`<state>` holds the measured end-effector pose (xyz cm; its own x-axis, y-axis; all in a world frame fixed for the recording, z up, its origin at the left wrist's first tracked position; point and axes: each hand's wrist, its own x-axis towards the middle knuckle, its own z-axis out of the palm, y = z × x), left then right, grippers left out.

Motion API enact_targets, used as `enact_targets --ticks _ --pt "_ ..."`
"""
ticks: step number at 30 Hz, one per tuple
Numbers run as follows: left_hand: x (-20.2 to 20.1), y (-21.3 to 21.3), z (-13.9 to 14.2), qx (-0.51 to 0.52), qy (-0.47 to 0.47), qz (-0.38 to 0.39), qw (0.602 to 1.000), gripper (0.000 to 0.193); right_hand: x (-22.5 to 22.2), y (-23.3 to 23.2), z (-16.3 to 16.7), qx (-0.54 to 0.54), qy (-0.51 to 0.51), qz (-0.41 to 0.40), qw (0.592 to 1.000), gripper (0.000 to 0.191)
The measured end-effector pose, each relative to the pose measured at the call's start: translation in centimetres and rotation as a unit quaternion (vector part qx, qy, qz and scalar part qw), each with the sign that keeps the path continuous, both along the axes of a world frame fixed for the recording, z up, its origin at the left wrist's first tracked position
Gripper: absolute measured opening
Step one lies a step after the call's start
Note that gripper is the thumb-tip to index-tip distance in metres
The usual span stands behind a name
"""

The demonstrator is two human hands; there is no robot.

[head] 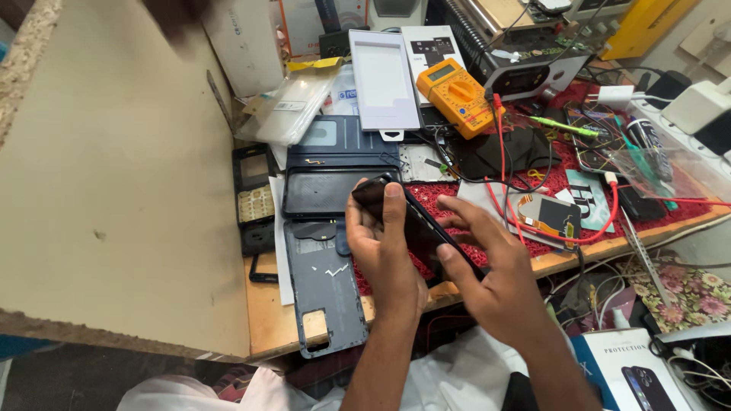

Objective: The person disassembles a smartphone by prying open the back cover and removing the battery. They then reassemble the device by placing the battery back inside and snapping the back cover into place. The person uses a metal prying tool to separate the casing and handles the phone and battery throughout.

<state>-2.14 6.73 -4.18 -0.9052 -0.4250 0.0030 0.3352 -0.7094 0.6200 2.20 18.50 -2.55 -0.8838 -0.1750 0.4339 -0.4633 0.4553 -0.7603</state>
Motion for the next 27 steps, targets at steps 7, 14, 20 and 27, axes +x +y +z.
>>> enact_targets --ticks 7,14,20,27 --pt "0.5 0.2 0.2 -0.002 -0.009 -0.002 1.0 0.046 0.8 -1.8 1.0 0.088 0.191 -0.077 0.975 0.032" --pt "0.6 0.3 0.2 -0.013 -0.008 0.0 1.0 0.05 0.7 -1.3 0.8 0.125 0.195 -0.063 0.971 0.037" --pt "0.3 0.3 -0.2 -0.014 -0.013 0.002 1.0 0.043 0.4 -0.3 1.5 0.214 0.205 -0.012 0.955 0.046" --pt "0.1 0.6 -1.0 -0.042 0.019 0.01 0.999 0.034 0.4 -0.3 1.6 0.162 0.133 -0.008 0.978 0.035"
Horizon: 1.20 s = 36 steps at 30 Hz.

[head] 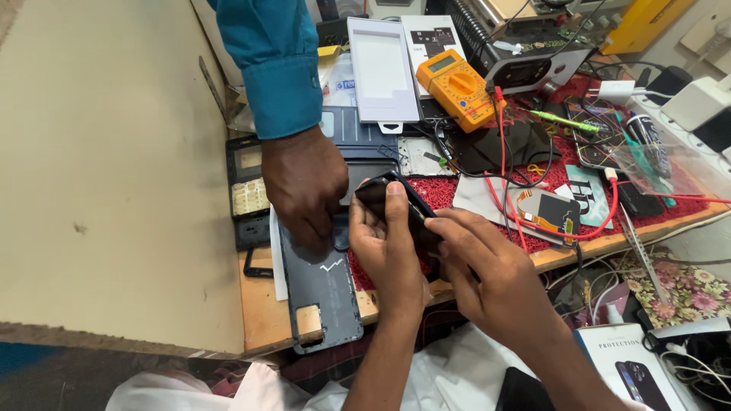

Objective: The person disassembles a smartphone by prying open the back cover and removing the battery. They then reassemble the device by placing the battery back inside and snapping the back cover into place. The person uses a metal prying tool to separate the casing and handles the phone and battery throughout.

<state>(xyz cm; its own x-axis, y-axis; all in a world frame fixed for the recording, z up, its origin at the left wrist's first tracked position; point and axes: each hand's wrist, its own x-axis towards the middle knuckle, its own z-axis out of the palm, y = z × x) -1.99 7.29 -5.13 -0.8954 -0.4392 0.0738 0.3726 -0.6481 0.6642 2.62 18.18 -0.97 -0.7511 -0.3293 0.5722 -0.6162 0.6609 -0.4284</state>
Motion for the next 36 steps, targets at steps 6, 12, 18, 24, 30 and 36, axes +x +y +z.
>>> enact_targets --ticks 6,12,18,24,30,36 --pt "0.0 0.0 -0.1 -0.01 -0.005 -0.005 1.0 0.035 -0.3 0.2 -0.2 -0.002 0.021 0.014 1.0 0.034" --pt "-0.2 0.0 0.0 0.021 -0.014 -0.017 1.0 0.029 -0.5 0.6 -0.7 0.005 0.044 0.007 0.999 0.034" --pt "-0.2 -0.1 -0.1 0.045 -0.02 -0.037 0.998 0.022 -0.1 0.2 -1.9 -0.094 0.013 -0.018 0.995 0.037" --pt "0.1 -0.1 -0.2 0.069 0.004 -0.054 0.996 0.023 -1.1 1.3 -2.4 -0.292 -0.309 0.035 0.904 0.038" --pt "0.1 0.2 -0.1 0.083 0.004 -0.074 0.994 0.042 -1.5 2.1 -2.2 -0.217 -0.359 0.052 0.906 0.051" --pt "-0.1 0.4 -0.2 0.083 0.02 -0.079 0.993 0.051 -1.7 1.6 -1.6 -0.189 -0.315 0.075 0.927 0.052"
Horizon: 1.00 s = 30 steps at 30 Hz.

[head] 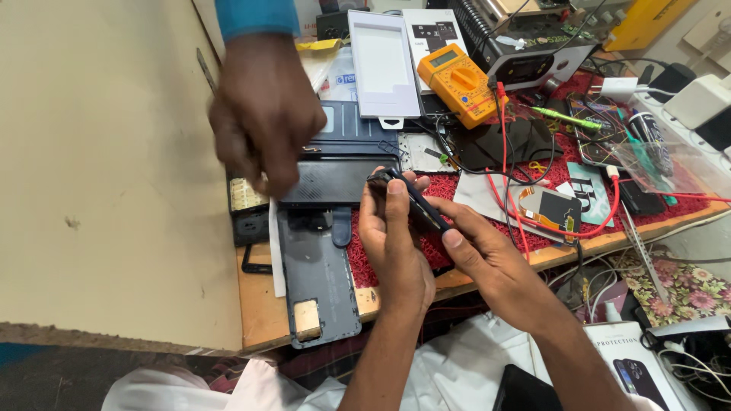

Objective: The person disassembles a smartphone by prying open the back cover and removing the battery. They then reassemble the device by placing the battery back inside and snapping the back cover into place. The person uses a metal prying tool to separate the casing and handles the phone and battery throughout.

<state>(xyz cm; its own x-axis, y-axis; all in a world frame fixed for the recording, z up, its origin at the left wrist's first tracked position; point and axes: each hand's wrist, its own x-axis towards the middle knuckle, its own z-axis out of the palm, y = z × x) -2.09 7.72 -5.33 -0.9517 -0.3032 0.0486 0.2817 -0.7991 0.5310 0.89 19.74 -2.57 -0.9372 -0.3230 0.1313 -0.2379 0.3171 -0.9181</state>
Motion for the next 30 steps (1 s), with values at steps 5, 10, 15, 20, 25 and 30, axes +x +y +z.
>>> enact_targets --ticks 5,10,15,20,25,30 --pt "-0.1 0.1 -0.1 0.012 0.009 -0.01 1.0 0.058 0.0 -0.3 0.7 -0.002 0.044 0.033 0.998 0.053" --pt "-0.1 0.0 -0.5 -0.004 0.039 -0.023 0.999 0.065 -0.1 -0.4 1.0 0.054 0.058 0.035 0.996 0.054" --pt "-0.2 -0.2 -0.9 -0.016 0.058 -0.026 0.998 0.075 -0.5 -0.6 0.7 0.047 0.055 0.053 0.996 0.053" --pt "-0.4 -0.4 -0.9 -0.017 0.077 -0.03 0.996 0.086 -0.6 -0.6 0.6 0.064 0.054 0.051 0.995 0.054" --pt "-0.6 -0.5 -1.2 -0.003 0.084 -0.061 0.995 0.093 -0.3 -0.7 1.1 0.097 0.097 0.045 0.989 0.053" --pt "-0.8 -0.8 -1.3 -0.004 0.071 -0.069 0.995 0.088 -0.2 -1.4 2.0 0.141 0.113 0.019 0.983 0.055"
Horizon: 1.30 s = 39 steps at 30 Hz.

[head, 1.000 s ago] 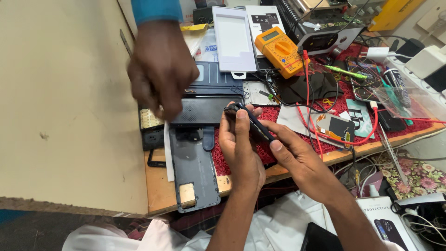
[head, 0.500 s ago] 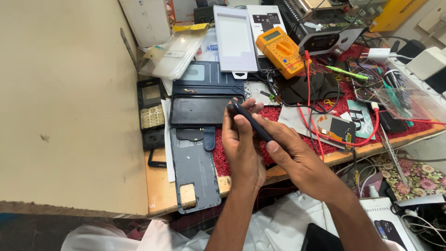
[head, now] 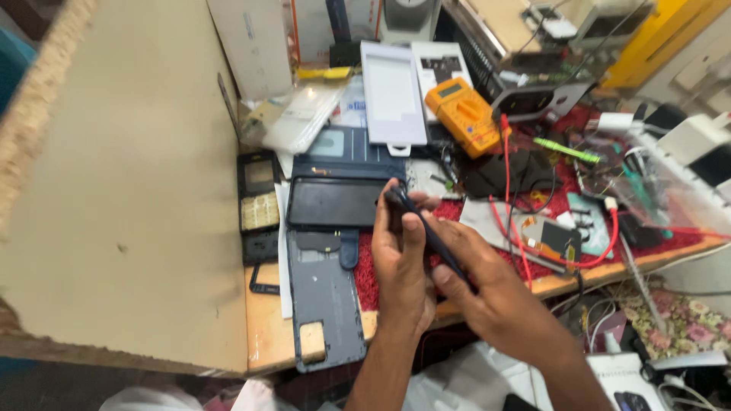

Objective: The person disassembles a smartphone by prying open the back cover and removing the battery. They then reassemble the device by placing the battery back inside and snapping the back cover into place. The person uses a metal prying tool to separate the casing and handles the phone and battery throughout.

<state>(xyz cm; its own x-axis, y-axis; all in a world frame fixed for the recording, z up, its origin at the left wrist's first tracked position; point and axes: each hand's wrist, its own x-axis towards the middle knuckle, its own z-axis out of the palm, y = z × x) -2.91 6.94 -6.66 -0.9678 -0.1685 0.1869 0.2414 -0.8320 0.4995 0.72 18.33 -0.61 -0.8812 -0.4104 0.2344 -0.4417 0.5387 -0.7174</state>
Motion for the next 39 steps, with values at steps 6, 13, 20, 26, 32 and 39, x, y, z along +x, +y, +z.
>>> enact_targets --ticks 6,13,20,26,32,39 --pt "-0.3 0.2 1.3 -0.004 -0.049 0.009 0.999 0.073 -0.3 -0.5 0.8 0.057 -0.037 -0.112 0.991 0.05" --pt "-1.0 -0.8 2.3 -0.164 0.038 0.097 0.981 0.031 -1.4 1.6 -0.2 0.062 -0.029 -0.09 0.994 0.037" --pt "-2.4 -4.2 4.7 -0.329 0.081 0.021 0.941 0.018 -3.1 5.9 -2.5 0.018 -0.064 -0.044 0.997 0.039" --pt "-3.0 -2.8 5.6 -0.286 0.032 0.009 0.958 0.016 -4.2 8.7 -6.8 -0.103 -0.204 -0.098 0.969 0.043" --pt "-2.7 -2.5 6.8 -0.278 -0.053 -0.038 0.958 0.021 -5.7 8.8 -8.9 -0.215 -0.199 -0.109 0.95 0.051" --pt "-0.9 -3.7 5.1 -0.095 -0.037 -0.26 0.96 0.023 -2.8 10.1 -10.1 -0.256 -0.298 -0.021 0.919 0.055"
